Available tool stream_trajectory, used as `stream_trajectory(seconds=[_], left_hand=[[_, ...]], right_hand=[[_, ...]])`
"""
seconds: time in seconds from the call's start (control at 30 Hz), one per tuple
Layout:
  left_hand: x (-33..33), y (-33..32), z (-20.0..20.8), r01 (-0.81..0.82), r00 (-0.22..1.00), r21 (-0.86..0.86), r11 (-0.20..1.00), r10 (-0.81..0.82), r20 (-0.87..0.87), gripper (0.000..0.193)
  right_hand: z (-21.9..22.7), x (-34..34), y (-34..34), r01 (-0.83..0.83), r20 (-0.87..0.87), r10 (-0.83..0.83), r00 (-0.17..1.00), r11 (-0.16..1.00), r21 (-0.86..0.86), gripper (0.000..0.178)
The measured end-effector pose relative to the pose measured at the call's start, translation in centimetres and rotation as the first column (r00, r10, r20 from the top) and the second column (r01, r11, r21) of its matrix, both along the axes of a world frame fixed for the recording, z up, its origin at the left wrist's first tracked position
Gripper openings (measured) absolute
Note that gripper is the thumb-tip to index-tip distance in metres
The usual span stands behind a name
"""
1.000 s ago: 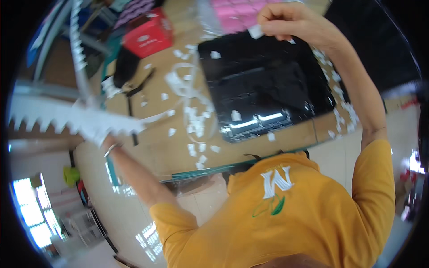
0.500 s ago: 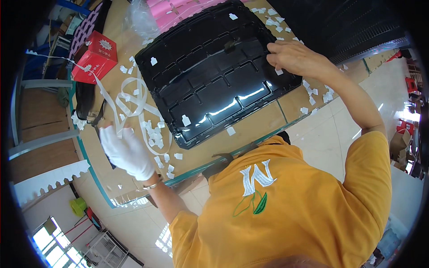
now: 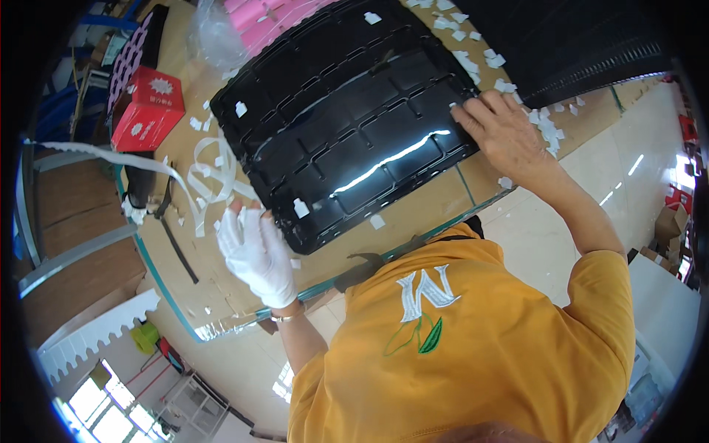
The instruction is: The person assembles black plastic trays by peeling off white protective strips and placing pink foam inserts into the compartments. The person repeats this process for multiple trays, stacking the finished units on the table.
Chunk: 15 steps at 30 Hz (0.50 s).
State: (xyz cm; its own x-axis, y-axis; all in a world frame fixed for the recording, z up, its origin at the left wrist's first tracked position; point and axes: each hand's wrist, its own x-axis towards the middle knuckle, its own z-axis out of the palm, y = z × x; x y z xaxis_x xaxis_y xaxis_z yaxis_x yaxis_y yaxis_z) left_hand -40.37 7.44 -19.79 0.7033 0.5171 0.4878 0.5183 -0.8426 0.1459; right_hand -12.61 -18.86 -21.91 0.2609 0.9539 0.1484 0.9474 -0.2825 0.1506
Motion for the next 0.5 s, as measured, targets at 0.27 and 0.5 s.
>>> stream_trajectory(seconds=[0.27,0.5], left_hand=[[0.3,0.5,-0.6,0.110,0.993,-0.173,0.979,-0.114,-0.015,0.025],[3.0,0.0,-2.1,-0.035,0.997,-0.235,0.971,0.017,-0.077,0.029]], right_hand=[[0.5,0.0,0.9,0.063,0.057,-0.062,0.996,0.998,-0.022,0.049],[-0.4,0.4,0.4,0.059,0.117,-0.051,0.992,0.996,-0.066,0.060]])
